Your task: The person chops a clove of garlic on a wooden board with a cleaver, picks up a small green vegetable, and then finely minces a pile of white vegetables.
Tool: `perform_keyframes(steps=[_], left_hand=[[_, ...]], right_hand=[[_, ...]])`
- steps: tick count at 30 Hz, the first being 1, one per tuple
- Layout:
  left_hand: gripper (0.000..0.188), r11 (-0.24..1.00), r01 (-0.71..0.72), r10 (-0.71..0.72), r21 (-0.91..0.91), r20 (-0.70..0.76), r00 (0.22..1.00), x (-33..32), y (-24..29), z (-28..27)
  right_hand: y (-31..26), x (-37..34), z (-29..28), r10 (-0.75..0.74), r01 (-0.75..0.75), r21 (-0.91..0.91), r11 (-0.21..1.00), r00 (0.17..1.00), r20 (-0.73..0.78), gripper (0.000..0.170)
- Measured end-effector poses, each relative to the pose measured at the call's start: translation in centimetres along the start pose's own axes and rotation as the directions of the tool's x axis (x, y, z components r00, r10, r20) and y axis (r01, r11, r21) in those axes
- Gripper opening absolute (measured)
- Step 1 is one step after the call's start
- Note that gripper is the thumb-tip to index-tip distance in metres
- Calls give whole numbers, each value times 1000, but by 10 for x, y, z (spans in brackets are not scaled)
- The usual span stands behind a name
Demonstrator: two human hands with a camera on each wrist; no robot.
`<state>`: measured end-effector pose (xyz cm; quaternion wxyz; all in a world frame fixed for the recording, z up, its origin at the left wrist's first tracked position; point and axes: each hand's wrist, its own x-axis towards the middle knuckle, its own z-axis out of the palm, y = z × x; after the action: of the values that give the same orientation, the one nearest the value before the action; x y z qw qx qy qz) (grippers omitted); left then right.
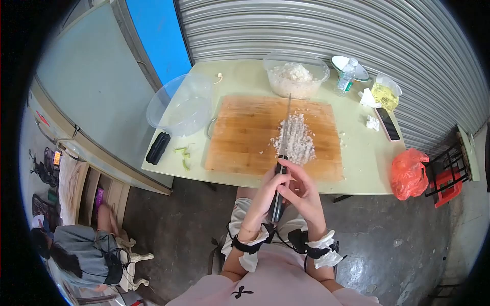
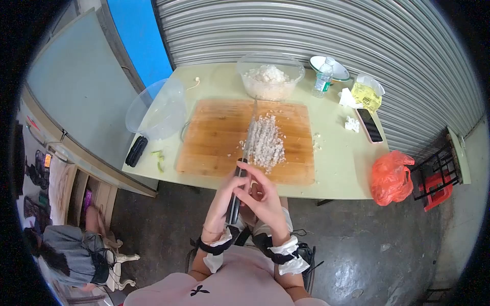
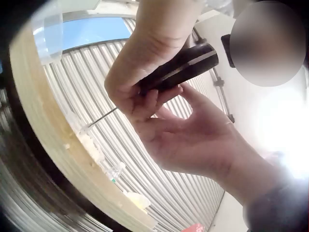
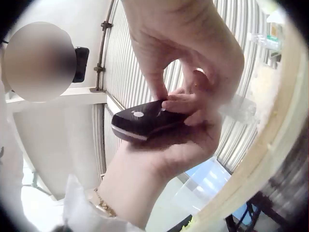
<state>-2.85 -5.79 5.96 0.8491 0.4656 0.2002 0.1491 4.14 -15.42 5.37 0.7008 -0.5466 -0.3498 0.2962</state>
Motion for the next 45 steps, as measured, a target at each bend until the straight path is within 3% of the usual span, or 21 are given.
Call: perform_keyframes(steps=[3, 5, 8, 10, 12, 17, 19, 21, 23, 25, 27, 31, 45], left_hand=[[17, 999, -43, 39, -32, -116, 993, 5, -4, 4], [16, 997, -7, 1, -74, -73, 997, -1, 1, 5], [20, 1000, -4, 4, 4, 19, 1000, -8, 1, 0], [20, 1000, -15, 15, -1, -8, 1000, 1, -5, -4], [21, 1000, 1, -1, 5, -88, 996, 6, -4, -3], [22, 999, 44, -44, -11, -4, 999, -6, -7, -15], [22, 999, -16, 14, 41, 37, 999, -12, -1, -16], [21, 999, -17, 17, 37, 21, 1000, -11, 2, -17], [20, 999, 22, -25, -28, -97, 995, -4, -3, -21], [18, 999, -34, 33, -6, -88, 996, -3, 0, -20], [18, 999, 33, -34, -37, -35, 999, -13, 6, -19], [17, 1000, 6, -5, -25, 17, 1000, -14, 3, -26], [18, 999, 43, -43, -1, -59, 997, -7, 3, -30]], right_hand=[[4, 5, 4, 20, -26, -82, 996, 997, -71, 52], [-7, 0, 4, 79, -78, 31, 996, 996, -35, 51], [-14, -5, 7, 45, -45, 52, 998, 999, -12, 51], [-9, -3, 8, 10, -9, 64, 998, 1000, -12, 51], [4, 3, 8, 94, -90, 40, 995, 990, -103, 52], [-3, -6, 13, 74, -72, 70, 995, 997, -24, 53], [-5, -7, 17, 21, -20, 22, 1000, 1000, -3, 52], [3, -3, 20, 33, -33, 9, 999, 999, -23, 52], [9, 0, 22, 35, -35, -8, 999, 999, -39, 51], [7, 2, 23, 33, -33, -40, 999, 999, -18, 51], [-2, -3, 25, 43, -43, -24, 999, 999, -18, 50], [-1, -3, 30, 63, -62, 11, 998, 997, -48, 50], [8, 6, 27, 29, -30, -24, 999, 999, -40, 52]])
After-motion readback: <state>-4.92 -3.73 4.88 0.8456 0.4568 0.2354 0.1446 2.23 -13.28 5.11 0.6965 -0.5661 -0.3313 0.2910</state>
